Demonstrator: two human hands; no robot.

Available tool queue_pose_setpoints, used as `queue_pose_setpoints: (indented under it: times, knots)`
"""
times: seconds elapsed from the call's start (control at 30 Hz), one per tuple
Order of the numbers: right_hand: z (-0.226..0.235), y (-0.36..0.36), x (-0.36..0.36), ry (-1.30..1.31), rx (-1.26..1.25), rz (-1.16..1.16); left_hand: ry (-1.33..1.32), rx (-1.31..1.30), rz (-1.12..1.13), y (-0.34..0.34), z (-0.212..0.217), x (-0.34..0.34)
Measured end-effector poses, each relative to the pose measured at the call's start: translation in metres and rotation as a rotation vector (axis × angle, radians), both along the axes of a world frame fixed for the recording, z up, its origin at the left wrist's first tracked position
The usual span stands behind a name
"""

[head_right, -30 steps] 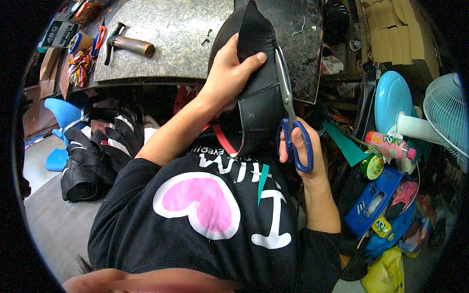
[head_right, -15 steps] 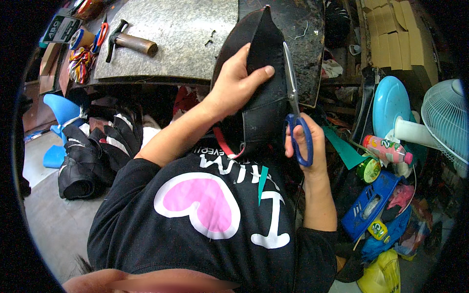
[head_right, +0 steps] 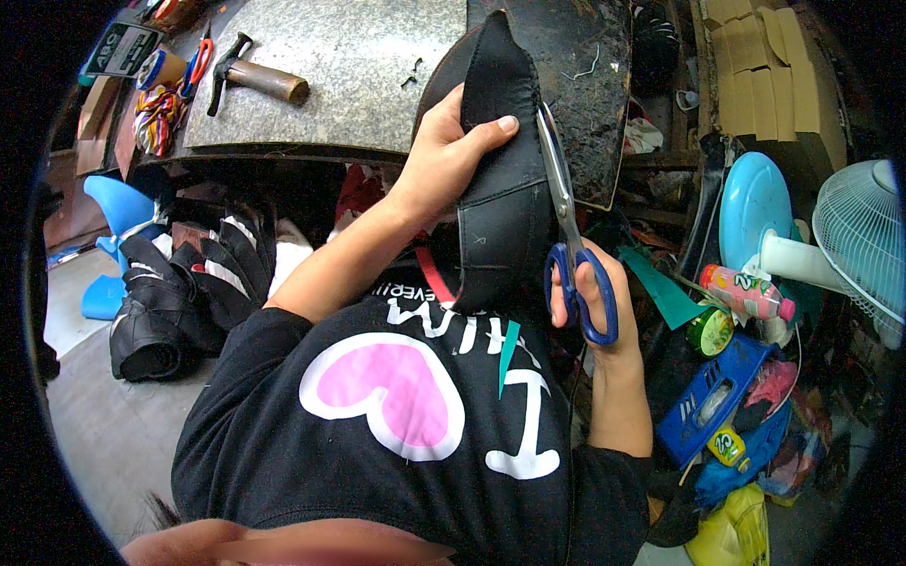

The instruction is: The person holds a black shoe in the left hand and uses scissors in the right hand to trim excess material along the shoe's edge. The person repeatedly repositions the shoe and snips small sections of the material.

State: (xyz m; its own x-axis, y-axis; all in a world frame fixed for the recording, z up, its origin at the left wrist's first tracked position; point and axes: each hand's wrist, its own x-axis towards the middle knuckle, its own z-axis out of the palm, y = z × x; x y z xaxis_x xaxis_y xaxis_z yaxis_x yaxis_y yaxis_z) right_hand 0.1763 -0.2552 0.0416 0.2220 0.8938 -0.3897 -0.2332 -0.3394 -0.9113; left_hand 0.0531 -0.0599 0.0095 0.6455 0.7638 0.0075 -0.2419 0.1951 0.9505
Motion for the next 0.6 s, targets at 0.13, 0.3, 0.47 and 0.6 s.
queue_pose_setpoints:
  times: [0.13,0.3,0.47,0.6]
  knots:
    - [-0.005,0.005,-0.002,0.035,0.021,-0.015,-0.026,-0.049,-0.008,0.002,0.001,-0.001]
    - [-0.01,0.009,0.002,-0.004,0.06,0.0,-0.025,-0.115,-0.061,0.004,0.007,-0.003]
    - [-0.011,0.007,0.011,0.071,-0.01,0.018,-0.04,-0.166,-0.058,0.006,0.007,-0.002]
    - [-0.01,0.006,0.019,0.033,0.028,0.093,-0.048,-0.233,-0.072,0.009,0.009,-0.006]
